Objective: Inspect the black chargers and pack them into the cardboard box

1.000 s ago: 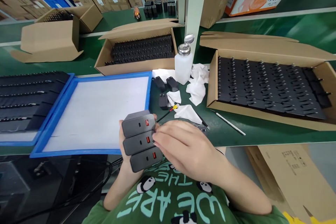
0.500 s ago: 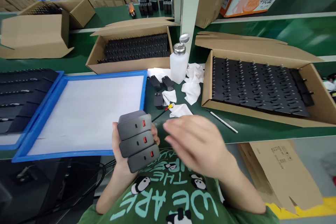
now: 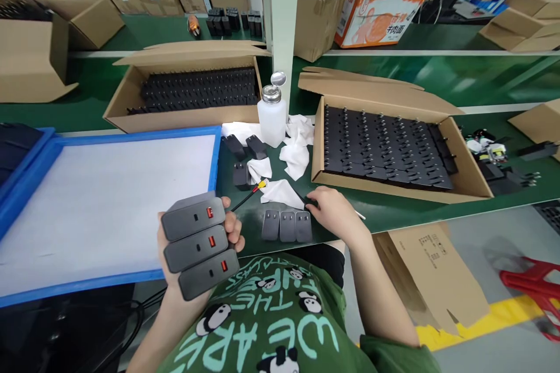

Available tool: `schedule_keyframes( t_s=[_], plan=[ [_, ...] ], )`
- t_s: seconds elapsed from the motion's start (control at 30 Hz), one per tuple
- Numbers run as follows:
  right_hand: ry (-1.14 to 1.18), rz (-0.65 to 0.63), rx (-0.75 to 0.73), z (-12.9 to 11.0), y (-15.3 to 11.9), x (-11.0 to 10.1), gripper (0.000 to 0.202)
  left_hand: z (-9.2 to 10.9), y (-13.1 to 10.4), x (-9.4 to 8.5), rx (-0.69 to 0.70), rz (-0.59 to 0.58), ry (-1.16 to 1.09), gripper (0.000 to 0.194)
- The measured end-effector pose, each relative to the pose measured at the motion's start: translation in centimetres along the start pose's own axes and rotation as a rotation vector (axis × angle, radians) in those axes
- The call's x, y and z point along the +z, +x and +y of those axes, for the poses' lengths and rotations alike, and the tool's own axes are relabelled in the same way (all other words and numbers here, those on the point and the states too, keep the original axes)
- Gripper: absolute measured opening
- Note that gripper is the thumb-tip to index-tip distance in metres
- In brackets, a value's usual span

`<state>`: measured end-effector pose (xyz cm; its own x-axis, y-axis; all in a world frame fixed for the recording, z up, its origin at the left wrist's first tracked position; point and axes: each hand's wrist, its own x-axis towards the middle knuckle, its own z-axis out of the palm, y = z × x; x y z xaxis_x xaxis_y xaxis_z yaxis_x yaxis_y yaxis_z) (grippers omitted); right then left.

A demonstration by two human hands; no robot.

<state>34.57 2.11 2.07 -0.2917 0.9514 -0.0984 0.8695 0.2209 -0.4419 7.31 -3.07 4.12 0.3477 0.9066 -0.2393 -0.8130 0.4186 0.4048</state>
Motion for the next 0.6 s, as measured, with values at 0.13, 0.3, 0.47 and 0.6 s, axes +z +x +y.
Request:
schedule_keyframes(
  t_s=[0.13,0.3,0.47,0.6],
  plan=[
    [-0.055,-0.078,0.027,-0.2,1.8,0.6,0.015,-0.1,-0.1,0.2,-0.011,-0.02,-0.033,0.06],
    [-0.098,0.011,0.056,0.0,1.8,0.9,0.007,-0.1,-0.2,0.8,-0.019,-0.019,-0.073,0.059],
    [-0.067,0.218,0.022,1.1,0.5,-0.5,0.031,-0.1,0.0,0.8,-0.041,0.01,-0.102,0.059],
    [0.017,0.393,-0.042,0.4,-0.8,-2.5,0.011,-0.1,0.3,0.5,-0.078,0.008,-0.129,0.06]
  ],
)
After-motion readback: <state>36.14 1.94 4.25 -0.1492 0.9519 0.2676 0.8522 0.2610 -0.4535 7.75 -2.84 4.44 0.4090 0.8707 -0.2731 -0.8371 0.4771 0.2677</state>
